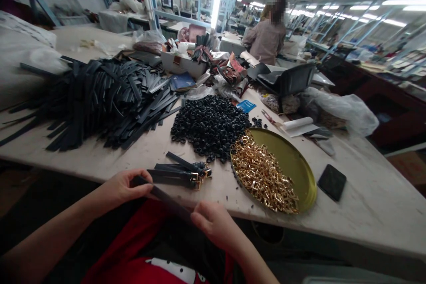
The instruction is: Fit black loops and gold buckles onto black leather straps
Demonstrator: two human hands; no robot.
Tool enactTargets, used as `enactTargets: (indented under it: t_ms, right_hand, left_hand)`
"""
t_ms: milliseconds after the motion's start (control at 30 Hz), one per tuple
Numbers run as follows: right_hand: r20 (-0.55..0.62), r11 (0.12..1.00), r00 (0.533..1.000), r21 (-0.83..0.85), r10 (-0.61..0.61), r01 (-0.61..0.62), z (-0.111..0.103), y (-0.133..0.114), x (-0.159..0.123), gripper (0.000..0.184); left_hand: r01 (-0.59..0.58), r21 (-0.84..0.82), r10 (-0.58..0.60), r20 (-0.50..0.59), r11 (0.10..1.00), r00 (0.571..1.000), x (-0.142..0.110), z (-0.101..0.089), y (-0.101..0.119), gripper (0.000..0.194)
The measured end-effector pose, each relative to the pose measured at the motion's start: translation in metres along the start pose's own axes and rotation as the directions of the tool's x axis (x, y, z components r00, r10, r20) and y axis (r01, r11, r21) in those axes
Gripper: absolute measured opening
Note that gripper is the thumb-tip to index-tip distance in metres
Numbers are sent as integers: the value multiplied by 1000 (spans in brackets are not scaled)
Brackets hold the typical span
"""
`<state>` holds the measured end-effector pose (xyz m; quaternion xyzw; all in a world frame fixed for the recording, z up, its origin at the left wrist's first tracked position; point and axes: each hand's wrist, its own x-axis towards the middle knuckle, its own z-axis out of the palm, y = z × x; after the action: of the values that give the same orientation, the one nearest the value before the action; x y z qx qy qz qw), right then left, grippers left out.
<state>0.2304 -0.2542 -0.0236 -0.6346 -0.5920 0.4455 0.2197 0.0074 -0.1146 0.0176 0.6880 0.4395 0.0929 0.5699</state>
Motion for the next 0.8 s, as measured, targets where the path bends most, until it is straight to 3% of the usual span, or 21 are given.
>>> enactTargets:
  t_ms: [67,100,133,200,267,300,400,533,633,800]
  right_hand:
    - [179,993,984,120,-17,-5,-4,-3,4,18]
    - [197,988,980,157,-29,-2,-9,-3,9,19]
    - [145,986,989,167,-37,12,-16,-2,16,21]
    - [-135,994,989,82,-59,71,-34,5,37,25]
    - [-378,983,915,-162,-143,87,-52,16,62,22]
    - [-396,949,898,-309,-193,67,-59,22,75,22]
    - [-315,747,917,-664,-245,-28,-71,37,100,23]
    - [-256,529,929,-845,-268,-81,-72,44,107,23]
    - [-253,487,914,-870,-318,-71,-72,41,104,27]
    - [-77,435,935,-896,-346,87,-73,36,107,28]
  left_hand:
    - [15,-305,-27,-37,952,999,9,9,0,27]
    - [19,-418,-39,-37,908,999,13,16,0,28]
    - [31,-499,-50,-26,866,998,16,22,1,29]
    - [76,-584,-79,20,808,997,23,33,1,30]
    - [121,-609,-110,55,784,992,27,38,3,30]
    - [140,-616,-130,62,775,990,28,40,3,30]
    - [176,-641,-181,58,747,982,30,40,7,29]
    - [238,-678,-217,118,696,969,30,45,13,25]
    - [278,-680,-222,171,678,960,29,51,14,26]
    - [325,-676,-217,242,662,946,22,61,13,30]
